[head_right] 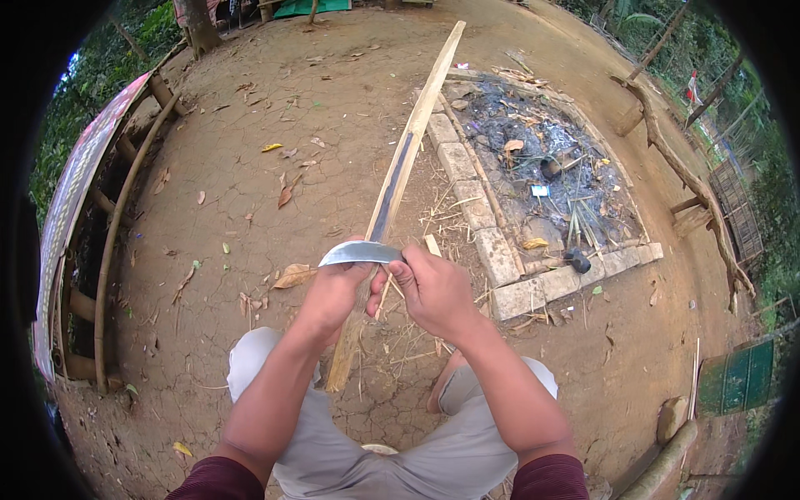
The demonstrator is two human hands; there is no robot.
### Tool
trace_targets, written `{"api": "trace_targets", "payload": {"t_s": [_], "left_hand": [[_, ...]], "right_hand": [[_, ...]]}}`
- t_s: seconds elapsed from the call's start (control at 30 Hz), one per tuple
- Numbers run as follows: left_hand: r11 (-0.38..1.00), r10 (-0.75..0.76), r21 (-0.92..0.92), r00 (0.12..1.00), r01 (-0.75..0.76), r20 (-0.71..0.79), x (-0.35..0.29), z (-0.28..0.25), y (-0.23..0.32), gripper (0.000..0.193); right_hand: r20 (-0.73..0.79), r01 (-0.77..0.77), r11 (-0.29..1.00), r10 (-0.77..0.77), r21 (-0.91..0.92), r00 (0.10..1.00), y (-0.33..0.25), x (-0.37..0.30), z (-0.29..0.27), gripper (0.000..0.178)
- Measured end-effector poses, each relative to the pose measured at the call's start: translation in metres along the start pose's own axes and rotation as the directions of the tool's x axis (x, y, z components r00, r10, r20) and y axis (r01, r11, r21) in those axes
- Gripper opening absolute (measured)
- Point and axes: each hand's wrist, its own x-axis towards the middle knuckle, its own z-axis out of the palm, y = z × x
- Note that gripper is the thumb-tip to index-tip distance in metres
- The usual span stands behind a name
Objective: The person shaves a long piece of wood using a curved knife, repeatedly drawing the blade along the surface to remove thin strips.
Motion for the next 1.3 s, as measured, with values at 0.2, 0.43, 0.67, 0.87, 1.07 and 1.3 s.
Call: {"api": "trace_targets", "payload": {"t_s": [0.2,0.43,0.67,0.87,1.07,1.3], "left_hand": [[0.996,-0.033,-0.08,0.999,0.032,-0.016,-0.005,0.011,-0.007,0.019],[0.978,-0.186,-0.079,0.978,0.194,0.099,-0.017,0.014,-0.015,0.03],[0.971,-0.102,-0.222,0.993,0.088,-0.055,-0.009,0.005,0.0,0.033],[0.936,-0.156,-0.306,0.985,0.173,0.08,-0.012,0.0,-0.004,0.034],[0.91,-0.216,-0.332,0.967,0.25,0.136,-0.019,0.009,-0.004,0.036],[0.936,-0.306,-0.081,0.906,0.342,0.294,-0.042,0.018,-0.032,0.037]], "right_hand": [[-0.017,0.069,0.98,-0.074,-0.188,0.997,0.003,0.005,-0.006,0.039],[-0.147,-0.156,0.943,0.117,-0.295,0.982,0.051,0.036,-0.024,0.038],[0.011,0.115,0.984,-0.115,-0.136,0.993,-0.003,0.009,0.001,0.038],[-0.037,0.192,0.951,-0.207,-0.242,0.978,0.011,0.018,-0.004,0.035],[-0.185,0.021,0.91,-0.107,-0.415,0.977,0.025,0.029,-0.005,0.035],[-0.349,-0.44,0.822,0.318,-0.362,0.881,0.09,0.045,-0.058,0.049]]}}
